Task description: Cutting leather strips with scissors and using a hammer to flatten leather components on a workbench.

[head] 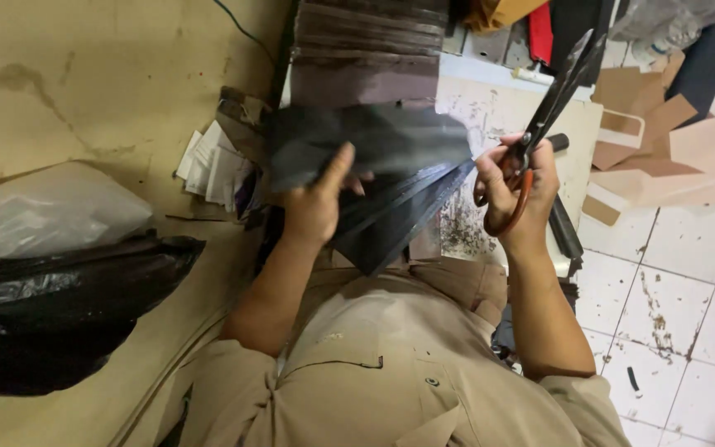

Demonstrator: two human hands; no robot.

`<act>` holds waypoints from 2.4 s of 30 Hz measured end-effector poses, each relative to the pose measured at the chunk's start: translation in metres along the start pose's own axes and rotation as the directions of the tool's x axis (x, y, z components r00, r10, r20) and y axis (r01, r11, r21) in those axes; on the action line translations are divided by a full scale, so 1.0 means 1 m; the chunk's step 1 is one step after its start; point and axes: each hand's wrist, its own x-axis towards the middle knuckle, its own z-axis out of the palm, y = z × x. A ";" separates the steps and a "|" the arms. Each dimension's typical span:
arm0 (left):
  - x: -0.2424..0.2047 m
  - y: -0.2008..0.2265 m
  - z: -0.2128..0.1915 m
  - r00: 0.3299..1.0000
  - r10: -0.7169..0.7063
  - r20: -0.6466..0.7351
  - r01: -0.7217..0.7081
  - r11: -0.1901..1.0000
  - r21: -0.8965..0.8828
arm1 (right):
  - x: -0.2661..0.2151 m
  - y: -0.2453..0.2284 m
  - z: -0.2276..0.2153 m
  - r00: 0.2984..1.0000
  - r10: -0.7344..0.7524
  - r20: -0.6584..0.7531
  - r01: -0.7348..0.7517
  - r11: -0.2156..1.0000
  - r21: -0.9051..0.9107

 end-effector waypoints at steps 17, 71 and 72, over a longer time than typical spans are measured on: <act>-0.007 -0.039 0.014 0.990 -0.072 0.126 0.046 0.980 0.193 | -0.087 0.016 -0.040 0.976 0.174 -0.131 -0.200 0.954 -0.225; -0.044 -0.114 0.111 0.960 -0.218 0.174 0.239 0.965 -0.110 | -0.135 0.024 -0.026 0.940 0.337 -0.046 -0.337 0.941 0.022; -0.043 -0.139 0.099 0.961 -0.226 0.158 0.239 0.968 -0.071 | -0.128 0.014 -0.024 0.940 0.337 -0.050 -0.340 0.939 -0.052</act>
